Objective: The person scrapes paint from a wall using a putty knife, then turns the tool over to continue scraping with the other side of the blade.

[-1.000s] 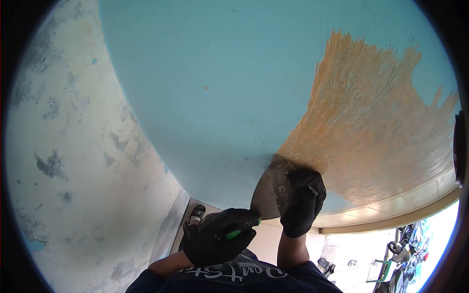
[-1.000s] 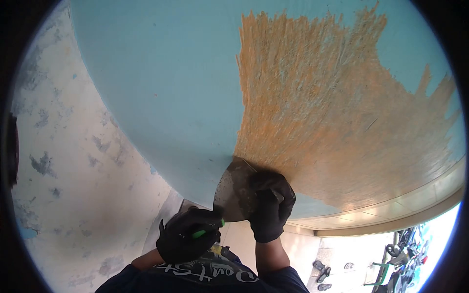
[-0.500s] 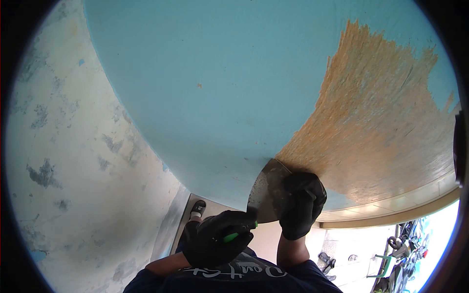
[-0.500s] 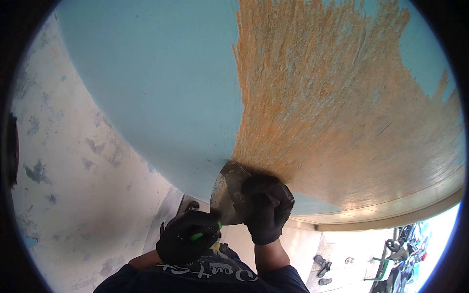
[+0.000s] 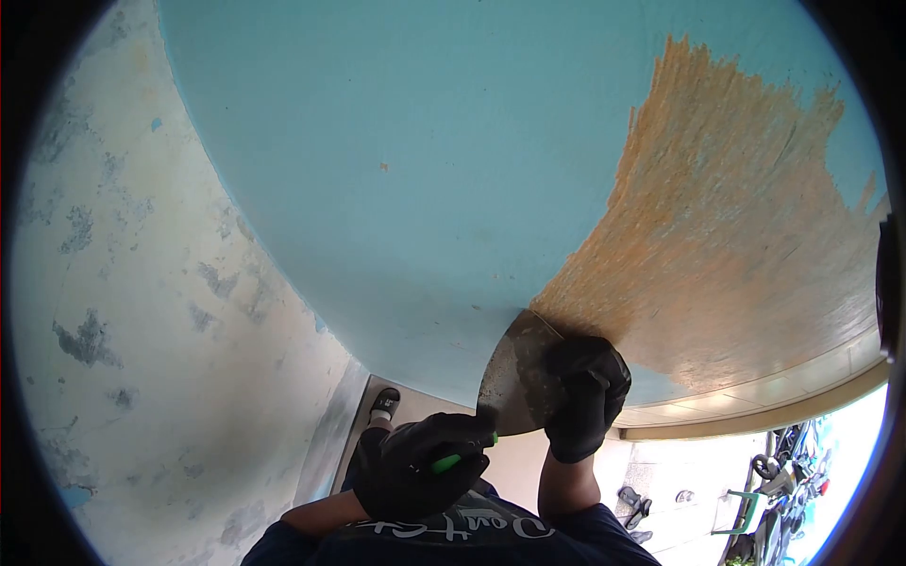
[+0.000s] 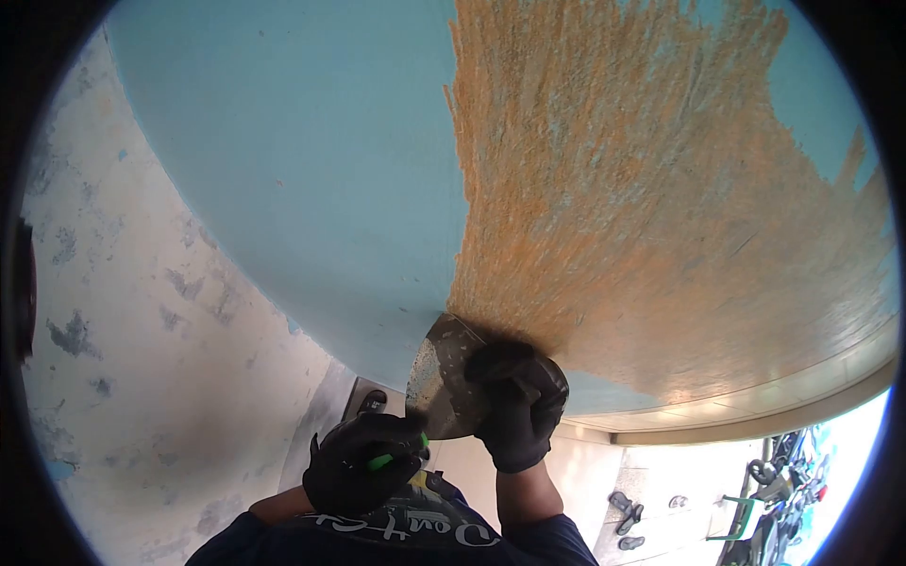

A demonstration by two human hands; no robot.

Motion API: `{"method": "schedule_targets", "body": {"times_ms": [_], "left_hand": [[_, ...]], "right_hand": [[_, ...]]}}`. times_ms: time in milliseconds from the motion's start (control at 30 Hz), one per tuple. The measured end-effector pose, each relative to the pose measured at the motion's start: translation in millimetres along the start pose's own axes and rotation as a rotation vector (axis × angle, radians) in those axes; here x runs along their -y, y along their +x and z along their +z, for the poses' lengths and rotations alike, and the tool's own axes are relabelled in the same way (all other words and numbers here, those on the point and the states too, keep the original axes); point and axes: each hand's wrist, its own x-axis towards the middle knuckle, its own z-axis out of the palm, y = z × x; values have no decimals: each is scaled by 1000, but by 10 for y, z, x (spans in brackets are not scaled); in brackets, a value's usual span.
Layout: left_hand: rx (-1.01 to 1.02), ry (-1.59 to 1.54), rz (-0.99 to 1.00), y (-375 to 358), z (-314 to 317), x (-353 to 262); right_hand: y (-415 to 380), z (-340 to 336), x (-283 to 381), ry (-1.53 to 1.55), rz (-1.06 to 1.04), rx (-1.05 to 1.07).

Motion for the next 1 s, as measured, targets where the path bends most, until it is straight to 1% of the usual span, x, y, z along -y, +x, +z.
{"method": "schedule_targets", "body": {"times_ms": [33, 67, 100, 133, 200, 233, 267, 300, 333, 433, 500, 533, 600, 767, 833, 933, 1000], "left_hand": [[-5, -5, 2, 11, 6, 1], [-3, -5, 2, 21, 19, 20], [-12, -51, -1, 23, 34, 49], [-21, -97, -6, 26, 42, 69], [-8, -120, -39, 36, 41, 81], [0, -139, -65, 50, 36, 84], [0, -138, -63, 64, 20, 65], [12, -71, -30, 85, -12, 27], [26, -2, 4, 105, -38, -1], [33, 4, 64, 148, -41, 33], [29, 13, 64, 104, -48, -6], [22, 14, 62, 78, -46, -16], [13, 32, 51, -5, -8, 24], [0, 61, 44, -29, -15, 4], [2, 190, 75, -15, -40, 22], [14, 154, 51, 6, -37, 53], [14, 104, 52, 66, -56, 39]], "right_hand": [[13, 2, 19, 0, 1, 0], [27, 5, 52, -43, -41, 9], [36, 9, 67, -86, -82, 18], [37, 4, 39, -88, -78, 16], [35, -19, -36, 23, -100, 11], [49, -20, -44, 22, -104, 11], [51, -22, -48, -75, -158, 7], [47, -21, -45, -170, -211, 1], [57, 1, -19, -166, -212, -2], [67, 54, 58, -211, -194, -45], [26, 47, 6, 299, 90, -115], [18, 28, -24, 302, 90, -114], [3, -25, -66, 184, 9, -21], [-8, 12, 35, 155, 91, -35], [-1, 23, 29, 164, 107, -43], [1, 45, 36, 191, 85, -65], [36, 66, 72, 117, 7, -46]]}}
